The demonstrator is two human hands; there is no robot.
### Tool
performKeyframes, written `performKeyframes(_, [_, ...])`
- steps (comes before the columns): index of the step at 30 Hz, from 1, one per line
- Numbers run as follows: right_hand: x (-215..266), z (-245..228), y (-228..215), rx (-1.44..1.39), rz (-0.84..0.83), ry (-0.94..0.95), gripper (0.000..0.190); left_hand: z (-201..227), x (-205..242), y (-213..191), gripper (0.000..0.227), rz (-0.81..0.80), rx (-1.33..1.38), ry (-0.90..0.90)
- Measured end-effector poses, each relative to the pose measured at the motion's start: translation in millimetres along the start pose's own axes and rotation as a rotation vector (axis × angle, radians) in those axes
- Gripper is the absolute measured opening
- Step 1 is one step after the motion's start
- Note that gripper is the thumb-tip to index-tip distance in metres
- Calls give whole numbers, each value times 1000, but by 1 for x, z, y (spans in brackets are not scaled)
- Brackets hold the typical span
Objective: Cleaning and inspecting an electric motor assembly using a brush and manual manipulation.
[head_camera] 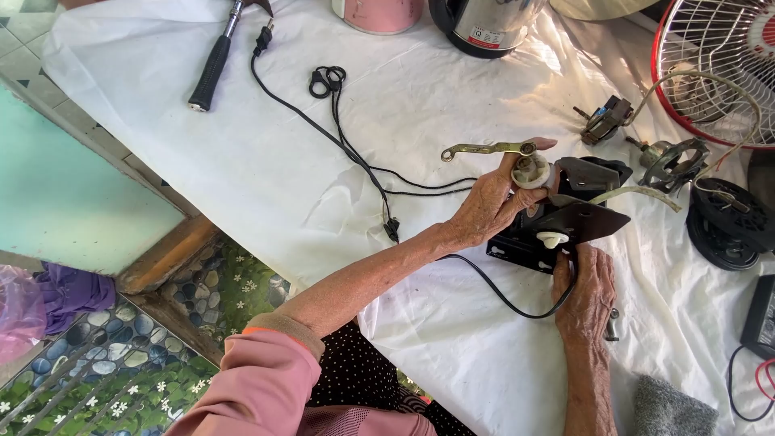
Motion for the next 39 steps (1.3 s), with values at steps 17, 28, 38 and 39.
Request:
performKeyframes(17, [11, 17, 10, 24, -22, -24, 18, -14, 7, 9, 58, 213, -76, 179])
performKeyframes(28, [-8, -17, -12, -72, -166, 37, 22, -7, 1, 3, 60, 25, 12, -39])
performKeyframes(38, [-11, -21, -15, -100, -179, 40, 26, -17, 1, 4, 62, 43, -61, -2])
performKeyframes(39, [-10, -21, -15, -101, -177, 38, 26, -17, 1, 4, 61, 46, -73, 5])
Point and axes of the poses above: each hand's wrist, its own x-axis away from the middle knuckle, its own y-axis out of the palm, z = x × y, the point moved 5 cm from there along -x, towards the middle knuckle, and after that the axes turned 1 degree about -y, right-handed, at the moved point
